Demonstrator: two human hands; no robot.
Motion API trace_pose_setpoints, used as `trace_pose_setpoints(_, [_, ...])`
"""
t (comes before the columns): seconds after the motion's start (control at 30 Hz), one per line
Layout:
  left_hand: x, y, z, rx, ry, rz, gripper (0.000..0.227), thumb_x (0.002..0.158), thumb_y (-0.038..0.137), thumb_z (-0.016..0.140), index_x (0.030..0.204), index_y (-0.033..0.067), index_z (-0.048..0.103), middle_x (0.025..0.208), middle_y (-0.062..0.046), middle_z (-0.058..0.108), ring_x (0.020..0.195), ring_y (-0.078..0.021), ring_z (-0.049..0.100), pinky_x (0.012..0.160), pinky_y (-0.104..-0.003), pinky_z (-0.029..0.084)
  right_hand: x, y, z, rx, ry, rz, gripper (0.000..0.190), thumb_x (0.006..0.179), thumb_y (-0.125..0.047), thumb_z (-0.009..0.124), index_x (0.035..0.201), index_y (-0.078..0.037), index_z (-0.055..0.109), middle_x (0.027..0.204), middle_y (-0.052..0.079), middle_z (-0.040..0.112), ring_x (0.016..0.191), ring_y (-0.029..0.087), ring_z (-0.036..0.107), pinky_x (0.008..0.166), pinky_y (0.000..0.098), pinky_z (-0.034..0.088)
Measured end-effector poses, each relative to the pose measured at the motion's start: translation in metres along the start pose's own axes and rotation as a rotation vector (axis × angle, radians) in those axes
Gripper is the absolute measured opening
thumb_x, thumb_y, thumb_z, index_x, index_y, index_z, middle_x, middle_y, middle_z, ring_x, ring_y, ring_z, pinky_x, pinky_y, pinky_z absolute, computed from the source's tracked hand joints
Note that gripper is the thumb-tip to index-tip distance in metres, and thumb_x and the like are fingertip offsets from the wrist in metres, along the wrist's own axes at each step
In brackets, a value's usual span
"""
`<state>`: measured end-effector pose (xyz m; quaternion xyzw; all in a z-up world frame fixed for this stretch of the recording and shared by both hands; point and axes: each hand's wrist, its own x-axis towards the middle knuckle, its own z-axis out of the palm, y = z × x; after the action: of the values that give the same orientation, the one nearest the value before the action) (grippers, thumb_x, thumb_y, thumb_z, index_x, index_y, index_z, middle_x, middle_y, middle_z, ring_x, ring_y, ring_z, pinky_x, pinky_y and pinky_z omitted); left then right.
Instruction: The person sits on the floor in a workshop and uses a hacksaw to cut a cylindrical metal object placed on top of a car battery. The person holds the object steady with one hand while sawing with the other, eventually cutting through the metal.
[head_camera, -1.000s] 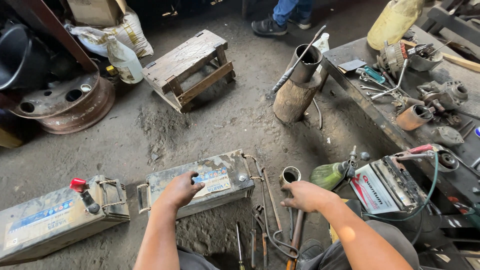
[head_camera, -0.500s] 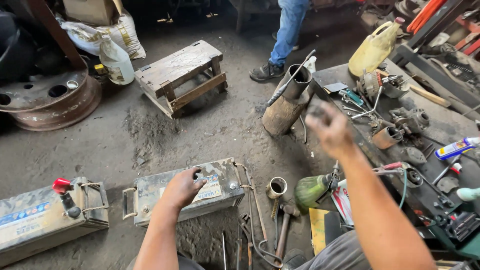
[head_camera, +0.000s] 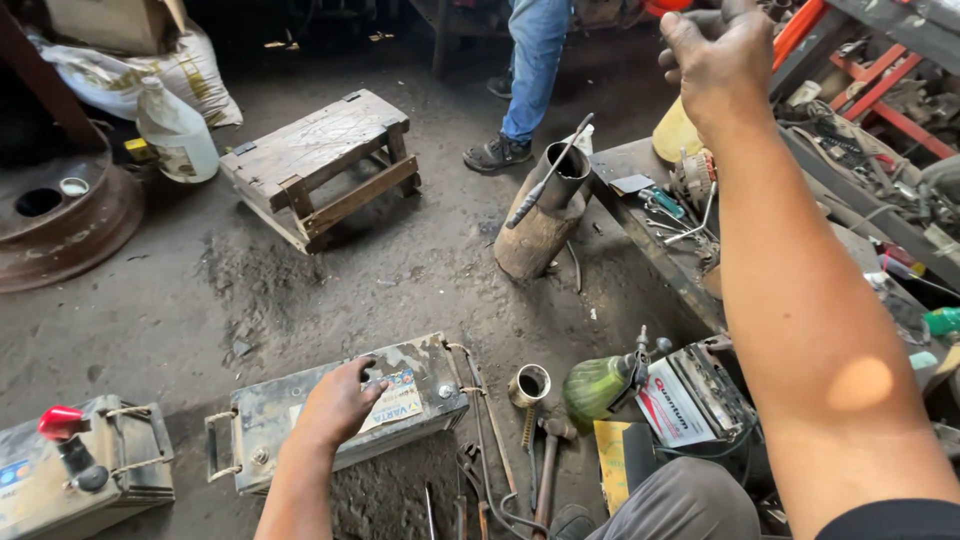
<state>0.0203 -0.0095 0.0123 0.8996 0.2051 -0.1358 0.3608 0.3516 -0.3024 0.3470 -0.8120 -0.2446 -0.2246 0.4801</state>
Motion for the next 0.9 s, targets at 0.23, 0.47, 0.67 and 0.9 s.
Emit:
trace_pose_setpoints(0.23, [-0.001,0.004,0.001,-0.013,-0.034,0.003,0.055,0.095,0.042,0.064,0.143,0.0158,0.055,0.137,-0.013,0.066,0.126,-0.032,0.064,0.104,-0.046,0.051,-0.13,-0.08,0.003,-0.249,-0.295,0.55,0.054,0.088,-0.041,0.067,0.132,-0.01,0.058,0.132,0.009,0.066,0.127,0.028,0.061,0.11,0.051,0.047])
trace_pose_setpoints(0.47, [0.002,-0.004,0.018,0.017,-0.102,-0.003,0.061,0.094,0.041,0.067,0.147,0.0159,0.05,0.149,-0.011,0.057,0.135,-0.0311,0.057,0.112,-0.044,0.046,-0.404,0.063,0.058,-0.641,-1.544,0.728,0.065,0.1,-0.047,0.059,0.156,-0.022,0.038,0.162,0.002,0.04,0.147,0.024,0.044,0.122,0.0429,0.038])
trace_pose_setpoints(0.67, [0.013,-0.004,0.02,0.036,-0.076,0.034,0.052,0.09,0.04,0.072,0.135,0.018,0.058,0.13,-0.015,0.069,0.12,-0.0362,0.066,0.096,-0.046,0.051,-0.475,0.151,0.073,-0.271,-1.792,0.295,0.06,0.089,-0.011,0.057,0.146,-0.027,0.055,0.13,0.002,0.067,0.115,0.017,0.065,0.099,0.0292,0.049])
trace_pose_setpoints(0.9, [0.022,-0.027,0.037,0.095,-0.071,0.023,0.053,0.092,0.041,0.07,0.136,0.015,0.057,0.137,-0.013,0.065,0.126,-0.0328,0.063,0.101,-0.045,0.051,-0.486,0.21,0.09,-0.267,-1.519,-0.092,0.057,0.094,-0.047,0.072,0.138,-0.012,0.061,0.12,0.019,0.068,0.109,0.039,0.064,0.098,0.0417,0.049])
